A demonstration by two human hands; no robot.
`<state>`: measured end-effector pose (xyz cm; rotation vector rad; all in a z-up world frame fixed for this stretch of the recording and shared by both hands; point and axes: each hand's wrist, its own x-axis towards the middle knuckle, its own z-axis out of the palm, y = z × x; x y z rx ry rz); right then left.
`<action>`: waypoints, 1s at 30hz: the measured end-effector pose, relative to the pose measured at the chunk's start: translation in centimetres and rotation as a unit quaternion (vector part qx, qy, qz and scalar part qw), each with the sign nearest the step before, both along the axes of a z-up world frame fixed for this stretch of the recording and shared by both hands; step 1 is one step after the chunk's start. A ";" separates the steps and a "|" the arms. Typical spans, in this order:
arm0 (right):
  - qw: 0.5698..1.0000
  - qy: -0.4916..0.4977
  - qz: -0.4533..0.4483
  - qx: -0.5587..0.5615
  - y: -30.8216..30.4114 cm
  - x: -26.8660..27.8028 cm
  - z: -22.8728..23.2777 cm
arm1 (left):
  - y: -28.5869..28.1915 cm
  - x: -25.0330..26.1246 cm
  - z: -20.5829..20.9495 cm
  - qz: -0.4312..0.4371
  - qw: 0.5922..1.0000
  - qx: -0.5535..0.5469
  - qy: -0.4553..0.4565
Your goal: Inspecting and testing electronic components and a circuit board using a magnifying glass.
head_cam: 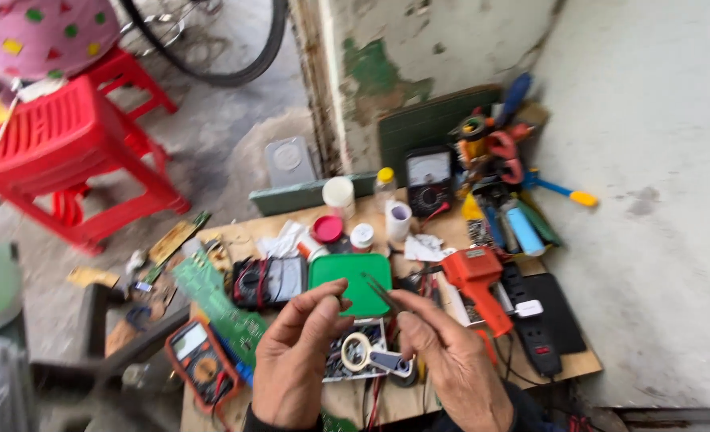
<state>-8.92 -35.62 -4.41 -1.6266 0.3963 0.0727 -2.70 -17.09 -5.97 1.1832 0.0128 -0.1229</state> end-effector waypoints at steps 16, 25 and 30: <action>0.803 -0.344 0.053 -0.483 6.9 1.5 -3.5 | 3.7 -1.3 -6.3 0.154 0.886 -0.330 0.287; 0.742 -0.369 0.077 -0.554 8.4 1.8 -3.3 | 4.3 -2.1 -6.1 0.162 0.870 -0.345 0.313; 0.739 -0.351 0.083 -0.568 8.3 1.8 -4.1 | 4.3 -2.2 -6.5 0.170 0.864 -0.349 0.321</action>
